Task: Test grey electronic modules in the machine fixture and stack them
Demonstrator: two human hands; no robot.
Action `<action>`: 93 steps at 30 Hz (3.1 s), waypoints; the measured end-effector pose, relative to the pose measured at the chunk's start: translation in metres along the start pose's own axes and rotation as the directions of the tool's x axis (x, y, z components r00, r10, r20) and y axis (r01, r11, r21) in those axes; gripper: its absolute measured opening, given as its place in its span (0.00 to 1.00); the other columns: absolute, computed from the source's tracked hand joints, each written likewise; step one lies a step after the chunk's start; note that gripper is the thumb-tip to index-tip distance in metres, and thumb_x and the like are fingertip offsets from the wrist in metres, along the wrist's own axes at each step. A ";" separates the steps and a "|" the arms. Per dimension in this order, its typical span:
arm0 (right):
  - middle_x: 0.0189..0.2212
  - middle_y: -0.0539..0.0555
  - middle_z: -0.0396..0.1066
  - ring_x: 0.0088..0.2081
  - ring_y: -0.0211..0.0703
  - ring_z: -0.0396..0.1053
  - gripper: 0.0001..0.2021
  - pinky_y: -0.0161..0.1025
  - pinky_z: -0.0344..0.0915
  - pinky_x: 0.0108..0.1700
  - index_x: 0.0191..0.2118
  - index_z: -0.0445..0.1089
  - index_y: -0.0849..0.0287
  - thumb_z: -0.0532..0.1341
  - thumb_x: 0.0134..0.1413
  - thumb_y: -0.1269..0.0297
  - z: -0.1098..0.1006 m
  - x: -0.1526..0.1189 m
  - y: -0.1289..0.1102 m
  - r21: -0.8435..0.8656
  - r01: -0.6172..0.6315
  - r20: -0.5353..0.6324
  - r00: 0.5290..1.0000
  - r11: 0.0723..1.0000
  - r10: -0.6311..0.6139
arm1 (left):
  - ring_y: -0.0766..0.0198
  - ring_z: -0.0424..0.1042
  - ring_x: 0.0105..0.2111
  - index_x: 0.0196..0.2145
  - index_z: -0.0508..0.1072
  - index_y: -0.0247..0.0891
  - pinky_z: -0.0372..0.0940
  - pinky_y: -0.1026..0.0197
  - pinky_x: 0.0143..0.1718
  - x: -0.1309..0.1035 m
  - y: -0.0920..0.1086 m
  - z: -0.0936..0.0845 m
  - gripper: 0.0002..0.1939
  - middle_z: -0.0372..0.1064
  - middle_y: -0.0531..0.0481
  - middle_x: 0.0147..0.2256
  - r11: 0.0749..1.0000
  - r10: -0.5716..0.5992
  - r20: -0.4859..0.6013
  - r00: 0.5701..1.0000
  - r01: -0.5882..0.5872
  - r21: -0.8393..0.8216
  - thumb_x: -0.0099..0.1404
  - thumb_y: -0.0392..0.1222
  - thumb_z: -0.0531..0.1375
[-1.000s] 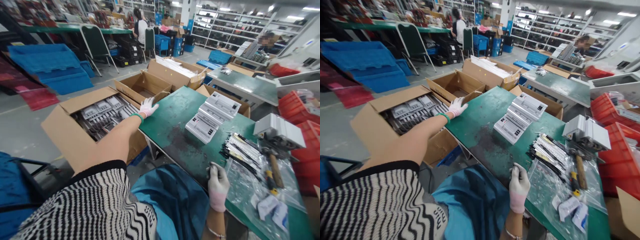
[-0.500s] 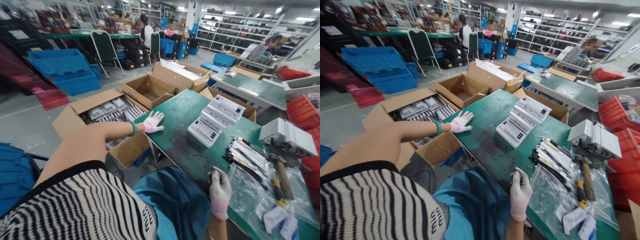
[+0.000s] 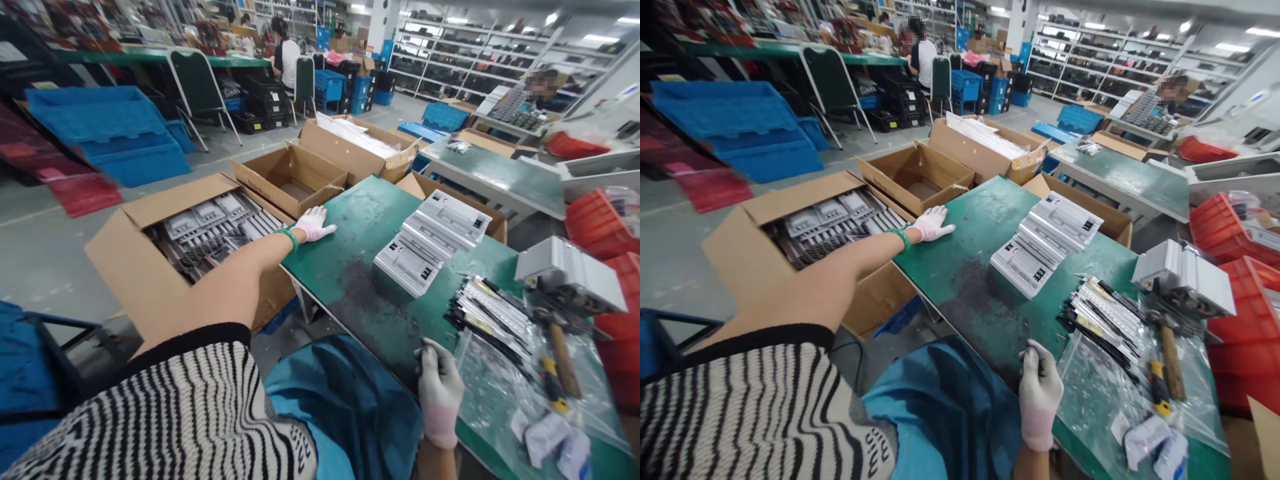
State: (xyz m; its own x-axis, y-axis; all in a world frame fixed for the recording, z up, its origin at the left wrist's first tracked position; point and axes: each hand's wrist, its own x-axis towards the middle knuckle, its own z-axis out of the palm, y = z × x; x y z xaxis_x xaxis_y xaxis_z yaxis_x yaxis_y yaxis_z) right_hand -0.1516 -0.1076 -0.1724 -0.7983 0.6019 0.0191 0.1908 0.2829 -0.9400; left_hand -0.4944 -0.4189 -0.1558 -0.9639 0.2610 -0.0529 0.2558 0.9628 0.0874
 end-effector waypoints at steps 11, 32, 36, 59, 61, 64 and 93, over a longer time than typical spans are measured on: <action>0.26 0.52 0.73 0.24 0.38 0.64 0.26 0.36 0.61 0.28 0.42 0.74 0.61 0.59 0.53 0.40 0.002 0.006 -0.001 0.009 0.043 -0.008 0.999 0.999 -0.043 | 0.43 0.35 0.71 0.69 0.44 0.24 0.36 0.44 0.69 0.018 0.005 -0.002 0.49 0.37 0.34 0.71 0.995 -0.104 -0.020 0.994 0.105 0.005 0.65 0.68 0.37; 0.25 0.52 0.72 0.23 0.39 0.62 0.27 0.37 0.60 0.28 0.41 0.74 0.61 0.59 0.51 0.40 0.003 0.003 -0.006 0.020 0.044 -0.015 0.999 0.999 -0.044 | 0.48 0.45 0.69 0.69 0.50 0.34 0.41 0.46 0.69 -0.148 0.001 0.025 0.45 0.45 0.35 0.69 0.771 0.631 0.016 0.775 -0.625 -0.122 0.66 0.69 0.45; 0.26 0.52 0.73 0.24 0.40 0.64 0.27 0.37 0.61 0.31 0.40 0.74 0.61 0.58 0.51 0.40 0.001 0.003 -0.004 -0.025 0.061 -0.019 0.998 0.998 -0.061 | 0.51 0.48 0.69 0.70 0.46 0.35 0.43 0.51 0.68 -0.122 0.000 0.016 0.44 0.48 0.37 0.69 0.800 0.591 0.045 0.805 -0.579 -0.156 0.66 0.67 0.45; 0.26 0.52 0.73 0.24 0.38 0.64 0.26 0.37 0.61 0.30 0.42 0.74 0.62 0.59 0.54 0.41 0.001 0.003 0.000 0.009 0.062 -0.032 0.998 0.998 -0.062 | 0.40 0.52 0.66 0.70 0.46 0.29 0.44 0.41 0.66 -0.002 0.033 0.004 0.42 0.47 0.32 0.69 0.930 -0.362 -0.180 0.915 0.342 -0.133 0.68 0.62 0.38; 0.26 0.52 0.73 0.25 0.38 0.64 0.26 0.37 0.61 0.30 0.42 0.74 0.62 0.58 0.55 0.42 0.000 0.003 0.001 0.004 0.074 -0.027 0.997 0.997 -0.074 | 0.42 0.53 0.66 0.69 0.49 0.30 0.44 0.44 0.66 -0.005 0.030 0.003 0.43 0.49 0.33 0.68 0.942 -0.330 -0.160 0.930 0.313 -0.120 0.67 0.64 0.38; 0.26 0.52 0.73 0.24 0.38 0.63 0.25 0.37 0.60 0.30 0.42 0.73 0.62 0.59 0.55 0.42 -0.001 0.003 0.000 0.014 0.079 -0.027 0.997 0.997 -0.079 | 0.46 0.51 0.67 0.69 0.50 0.30 0.44 0.48 0.67 -0.013 0.018 0.000 0.45 0.46 0.36 0.69 0.969 -0.239 -0.113 0.964 0.230 -0.090 0.66 0.67 0.39; 0.26 0.51 0.72 0.25 0.37 0.62 0.23 0.36 0.60 0.30 0.41 0.73 0.62 0.60 0.56 0.44 -0.001 0.000 -0.003 0.068 0.063 -0.048 0.997 0.996 -0.059 | 0.51 0.58 0.63 0.63 0.63 0.42 0.51 0.53 0.65 -0.080 -0.022 0.003 0.34 0.53 0.49 0.68 0.991 -0.121 -0.135 0.984 0.111 -0.079 0.66 0.64 0.47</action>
State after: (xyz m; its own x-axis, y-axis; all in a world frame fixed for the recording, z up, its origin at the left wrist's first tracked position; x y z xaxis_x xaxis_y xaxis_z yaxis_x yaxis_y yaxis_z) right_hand -0.1516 -0.1072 -0.1695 -0.7798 0.6193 0.0913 0.1009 0.2682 -0.9581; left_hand -0.4221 -0.4607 -0.1566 -0.9888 0.1310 0.0712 0.1409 0.9771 0.1593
